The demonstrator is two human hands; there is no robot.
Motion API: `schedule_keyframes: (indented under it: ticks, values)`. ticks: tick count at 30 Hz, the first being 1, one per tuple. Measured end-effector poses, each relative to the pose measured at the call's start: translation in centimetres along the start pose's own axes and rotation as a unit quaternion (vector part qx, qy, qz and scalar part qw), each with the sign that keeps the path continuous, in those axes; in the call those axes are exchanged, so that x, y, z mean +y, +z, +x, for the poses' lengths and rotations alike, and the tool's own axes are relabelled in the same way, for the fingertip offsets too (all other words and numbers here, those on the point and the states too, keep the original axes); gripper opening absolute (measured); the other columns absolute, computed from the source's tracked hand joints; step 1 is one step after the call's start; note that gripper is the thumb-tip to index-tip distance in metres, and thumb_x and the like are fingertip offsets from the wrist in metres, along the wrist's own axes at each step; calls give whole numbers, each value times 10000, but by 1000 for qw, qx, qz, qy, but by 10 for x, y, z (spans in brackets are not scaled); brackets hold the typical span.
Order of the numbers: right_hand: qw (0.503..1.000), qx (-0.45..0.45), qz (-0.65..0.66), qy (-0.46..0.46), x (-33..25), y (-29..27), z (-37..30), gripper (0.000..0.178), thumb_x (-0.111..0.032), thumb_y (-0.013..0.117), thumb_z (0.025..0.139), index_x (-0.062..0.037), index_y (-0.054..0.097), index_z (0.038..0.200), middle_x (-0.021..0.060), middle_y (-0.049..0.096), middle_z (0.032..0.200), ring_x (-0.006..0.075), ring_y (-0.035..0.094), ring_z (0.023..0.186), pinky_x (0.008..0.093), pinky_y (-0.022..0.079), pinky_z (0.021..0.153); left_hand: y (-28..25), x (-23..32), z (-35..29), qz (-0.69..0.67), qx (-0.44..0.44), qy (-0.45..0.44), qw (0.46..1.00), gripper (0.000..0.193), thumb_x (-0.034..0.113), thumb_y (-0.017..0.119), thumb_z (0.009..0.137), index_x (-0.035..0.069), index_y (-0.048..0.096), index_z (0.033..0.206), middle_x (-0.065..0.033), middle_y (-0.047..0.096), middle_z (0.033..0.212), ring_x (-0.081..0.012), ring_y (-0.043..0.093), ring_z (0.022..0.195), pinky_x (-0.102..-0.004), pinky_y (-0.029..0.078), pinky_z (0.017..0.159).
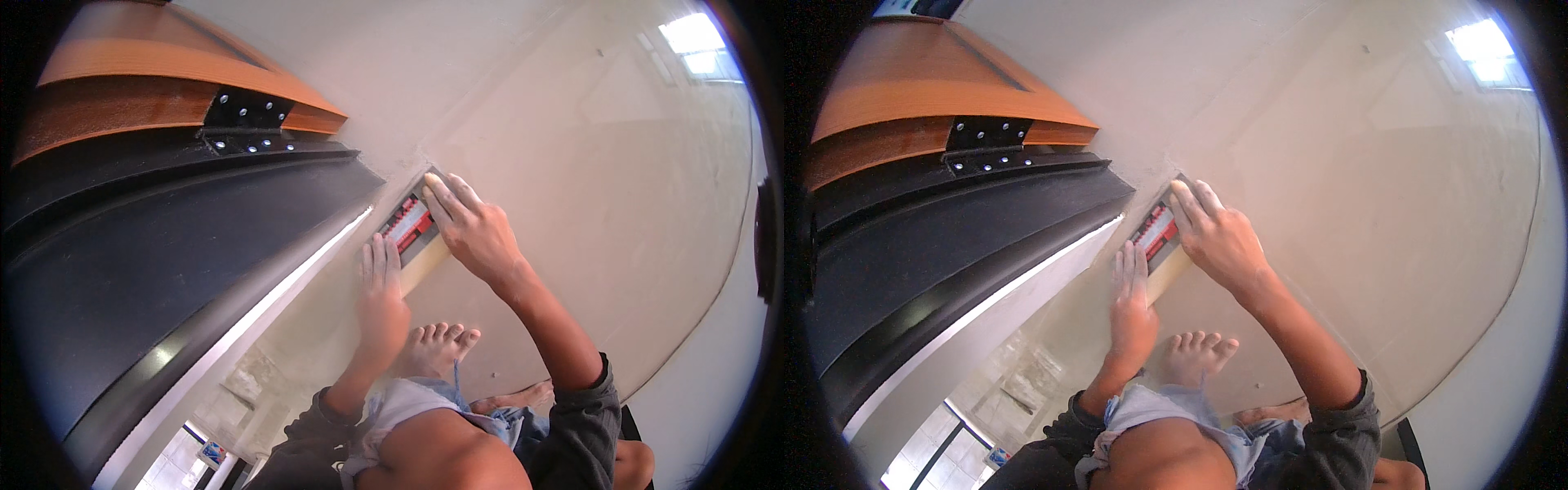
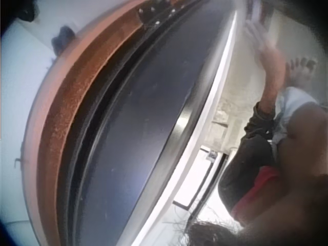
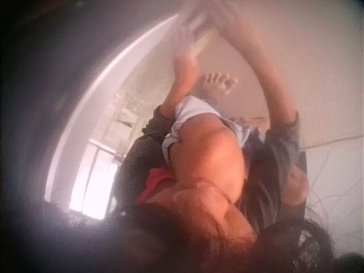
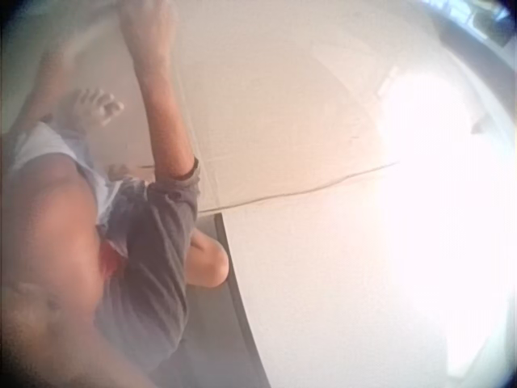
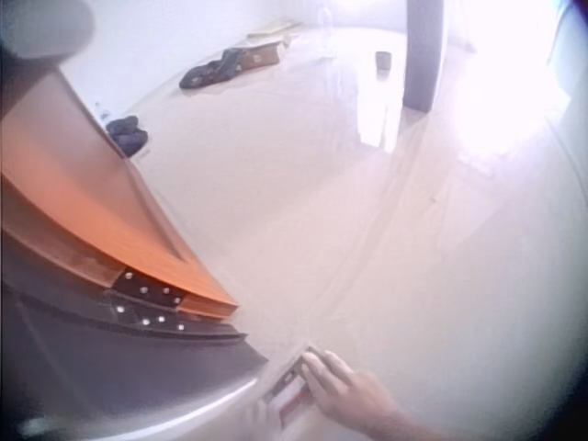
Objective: The person smooths a freshly laid floor surface using a trowel and a float. They move across the floor, applying pressure with the tools to level the material, occasionally switching between the two tools to refine the surface.
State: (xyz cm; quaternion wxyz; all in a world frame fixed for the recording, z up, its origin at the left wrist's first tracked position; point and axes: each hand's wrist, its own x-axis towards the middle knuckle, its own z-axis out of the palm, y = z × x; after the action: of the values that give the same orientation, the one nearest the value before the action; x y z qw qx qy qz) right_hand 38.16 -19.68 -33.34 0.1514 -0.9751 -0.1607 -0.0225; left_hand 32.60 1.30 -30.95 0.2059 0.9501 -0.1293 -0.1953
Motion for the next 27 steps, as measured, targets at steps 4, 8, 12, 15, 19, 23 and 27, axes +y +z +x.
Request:
schedule_keyframes:
  ticks: [4,8,12,15,19,23,27]
  values:
    - [1000,-15,10,17,-3,-2,-1,430,-82,680,879,42,694,1290,127,643,1432,295,608,1332,334,660,799,5,-7,-3,-38,-19,-8,999,817,-111,537,862,-31,307,1642,-287,289,1696,-518,273,1558,-563,305,1271]
    - [1000,12,7,0,0,-1,3,411,-88,668,887,38,700,1277,123,653,1415,282,610,1319,338,661,796,-3,-4,2,-24,-14,-11,1000,842,-112,544,855,-13,296,1654,-292,281,1700,-528,273,1556,-566,304,1270]
    - [999,-13,15,24,-3,-7,0,408,-97,672,889,38,703,1273,118,652,1411,275,614,1308,338,663,793,0,-6,0,-23,-23,8,999,790,-96,540,869,-35,332,1629,-295,321,1677,-515,306,1543,-561,305,1274]
    - [1000,2,14,17,-2,-7,10,403,-97,680,887,40,707,1266,118,656,1408,269,615,1304,335,664,788,-5,-6,4,-53,-12,3,999,845,-114,557,850,-18,301,1650,-304,302,1687,-528,291,1547,-565,292,1275]
    - [1000,1,-5,0,-2,-8,4,397,-95,683,887,46,708,1257,118,664,1404,260,615,1306,336,665,787,-1,-7,-1,-25,-15,3,1000,785,-85,543,878,-40,324,1631,-302,311,1679,-522,302,1542,-565,291,1279]
    - [999,-6,25,29,1,-3,5,416,-46,671,896,-22,714,1309,55,663,1439,249,622,1330,338,657,775,0,-1,1,-47,-13,2,999,763,-76,537,885,-58,333,1619,-304,323,1671,-524,306,1537,-570,287,1281]
    - [1000,1,3,-18,4,-9,12,412,-89,684,882,56,702,1267,117,674,1374,257,622,1299,338,666,790,-3,-2,3,-38,-15,-3,999,810,-91,565,865,-54,306,1631,-309,310,1677,-529,300,1538,-576,294,1270]
